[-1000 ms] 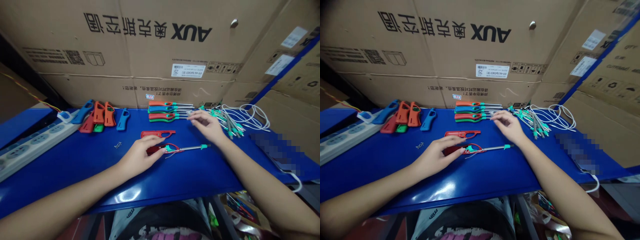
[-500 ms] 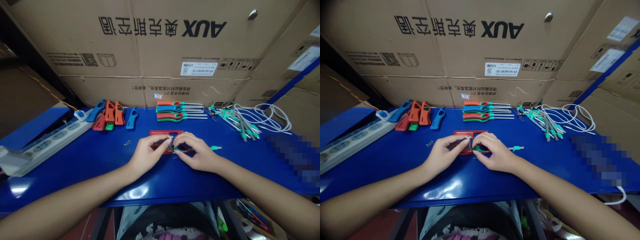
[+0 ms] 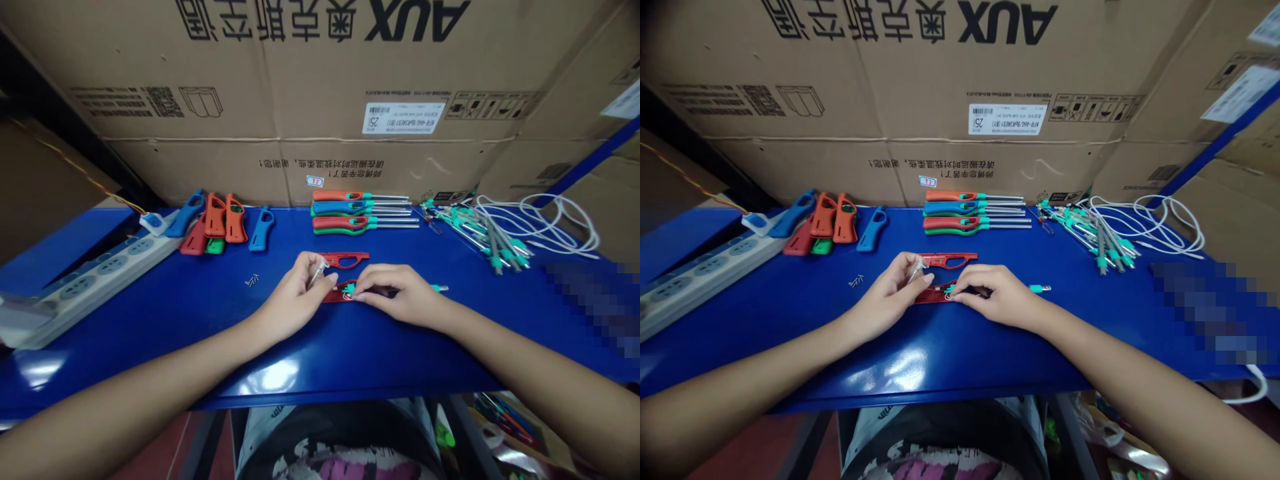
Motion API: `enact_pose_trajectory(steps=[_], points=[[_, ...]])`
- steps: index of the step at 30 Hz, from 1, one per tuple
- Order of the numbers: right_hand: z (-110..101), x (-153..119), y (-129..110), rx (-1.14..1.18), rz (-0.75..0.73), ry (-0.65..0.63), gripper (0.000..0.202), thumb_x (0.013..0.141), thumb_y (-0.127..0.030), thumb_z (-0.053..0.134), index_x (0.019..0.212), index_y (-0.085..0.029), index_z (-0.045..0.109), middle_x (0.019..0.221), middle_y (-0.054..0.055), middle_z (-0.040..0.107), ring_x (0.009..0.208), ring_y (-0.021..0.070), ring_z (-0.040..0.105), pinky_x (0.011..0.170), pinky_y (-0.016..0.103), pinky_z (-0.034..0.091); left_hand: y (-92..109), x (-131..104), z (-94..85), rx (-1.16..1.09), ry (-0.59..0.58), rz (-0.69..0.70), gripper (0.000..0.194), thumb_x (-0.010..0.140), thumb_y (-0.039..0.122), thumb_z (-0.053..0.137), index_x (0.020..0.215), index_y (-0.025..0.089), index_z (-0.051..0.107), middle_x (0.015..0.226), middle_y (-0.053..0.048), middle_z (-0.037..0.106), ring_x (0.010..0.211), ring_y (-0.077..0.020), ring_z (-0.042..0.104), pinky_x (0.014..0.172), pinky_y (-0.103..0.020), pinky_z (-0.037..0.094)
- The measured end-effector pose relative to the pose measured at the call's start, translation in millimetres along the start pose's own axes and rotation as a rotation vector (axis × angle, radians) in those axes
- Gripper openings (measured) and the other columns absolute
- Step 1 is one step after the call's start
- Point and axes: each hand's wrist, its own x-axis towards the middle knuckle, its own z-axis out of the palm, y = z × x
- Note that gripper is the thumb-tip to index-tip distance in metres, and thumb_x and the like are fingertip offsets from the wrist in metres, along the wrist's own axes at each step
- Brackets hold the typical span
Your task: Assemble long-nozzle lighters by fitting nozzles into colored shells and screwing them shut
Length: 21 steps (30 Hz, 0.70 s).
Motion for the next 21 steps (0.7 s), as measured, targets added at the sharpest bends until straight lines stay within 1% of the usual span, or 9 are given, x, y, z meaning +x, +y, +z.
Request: enact_pose_trajectory(steps=[2,4,6,8,10,13,15,19,21], points=[[-1,1,2,0.097,0.149,0.055,0.016,0.090,-0.033,0.069,0.091,-0.019,0.077,0.085,0.005,0.075,0.066,0.0133,0.063,0.057,0.026,0.049,0,-2,-0.9,0.031,-0.027,-0.009,0.023,0.096,0.039,0.054,0.104,0.022,0.041,0.074,0.006,0.044,0.065,-0.0113,0.043,0.063,-0.025,0.039],[-1,2,4,0.229,0.281,0.084,0.021,0.087,-0.038,0.072,0.092,-0.018,0.078,0.080,0.005,0.076,0.059,0.0118,0.061,0.053,0.025,0.049,2,-5,-1.8,0.054,-0.055,-0.012,0.020,0.099,0.039,0.050,0.104,0.022,0.040,0.077,0.005,0.049,0.069,-0.0126,0.047,0.067,-0.028,0.041],[-2,3,5,0.356,0.352,0.073,0.026,0.085,-0.041,0.074,0.093,-0.017,0.078,0.077,0.004,0.075,0.053,0.0098,0.059,0.049,0.023,0.049,6,-7,-2.5,0.081,-0.079,0.006,0.020,0.101,0.040,0.048,0.103,0.021,0.041,0.084,0.002,0.055,0.075,-0.0140,0.053,0.071,-0.029,0.043],[-3,4,7,0.429,0.364,0.047,0.028,0.085,-0.042,0.073,0.095,-0.016,0.078,0.075,0.004,0.074,0.051,0.0088,0.058,0.049,0.023,0.050,10,-8,-2.9,0.099,-0.116,0.035,0.021,0.101,0.040,0.048,0.103,0.021,0.043,0.090,-0.001,0.060,0.081,-0.0156,0.058,0.073,-0.030,0.046],[-4,4,8,0.455,0.341,0.020,0.030,0.086,-0.042,0.072,0.098,-0.015,0.078,0.078,0.004,0.074,0.054,0.0093,0.061,0.052,0.023,0.053,11,-7,-2.9,0.114,-0.149,0.065,0.021,0.101,0.040,0.049,0.105,0.020,0.048,0.093,-0.003,0.064,0.082,-0.0164,0.061,0.072,-0.030,0.047],[-5,3,11,0.429,0.309,-0.008,0.030,0.088,-0.041,0.070,0.101,-0.015,0.079,0.080,0.005,0.075,0.054,0.0089,0.062,0.051,0.022,0.052,7,-5,-2.2,0.084,-0.178,0.095,0.021,0.100,0.038,0.054,0.109,0.019,0.055,0.092,-0.003,0.068,0.083,-0.0165,0.065,0.072,-0.029,0.051],[-5,3,13,0.403,0.304,-0.020,0.027,0.087,-0.039,0.072,0.100,-0.016,0.079,0.082,0.006,0.076,0.054,0.0088,0.062,0.050,0.021,0.052,4,-4,-1.2,0.021,-0.191,0.104,0.022,0.098,0.036,0.057,0.111,0.018,0.058,0.096,-0.004,0.071,0.087,-0.0173,0.069,0.077,-0.029,0.054],[-3,2,17,0.436,0.306,-0.002,0.025,0.080,-0.038,0.078,0.094,-0.017,0.080,0.087,0.007,0.079,0.074,0.0160,0.073,0.071,0.028,0.061,0,-2,0.3,-0.027,-0.196,0.107,0.023,0.096,0.034,0.061,0.111,0.017,0.064,0.103,-0.006,0.074,0.092,-0.0189,0.072,0.083,-0.031,0.057],[-3,2,17,0.432,0.294,-0.004,0.024,0.080,-0.037,0.079,0.094,-0.017,0.080,0.087,0.007,0.079,0.079,0.0178,0.075,0.075,0.030,0.061,0,-2,0.5,-0.022,-0.190,0.113,0.022,0.096,0.033,0.061,0.110,0.017,0.067,0.103,-0.006,0.074,0.092,-0.0186,0.072,0.083,-0.030,0.058]])
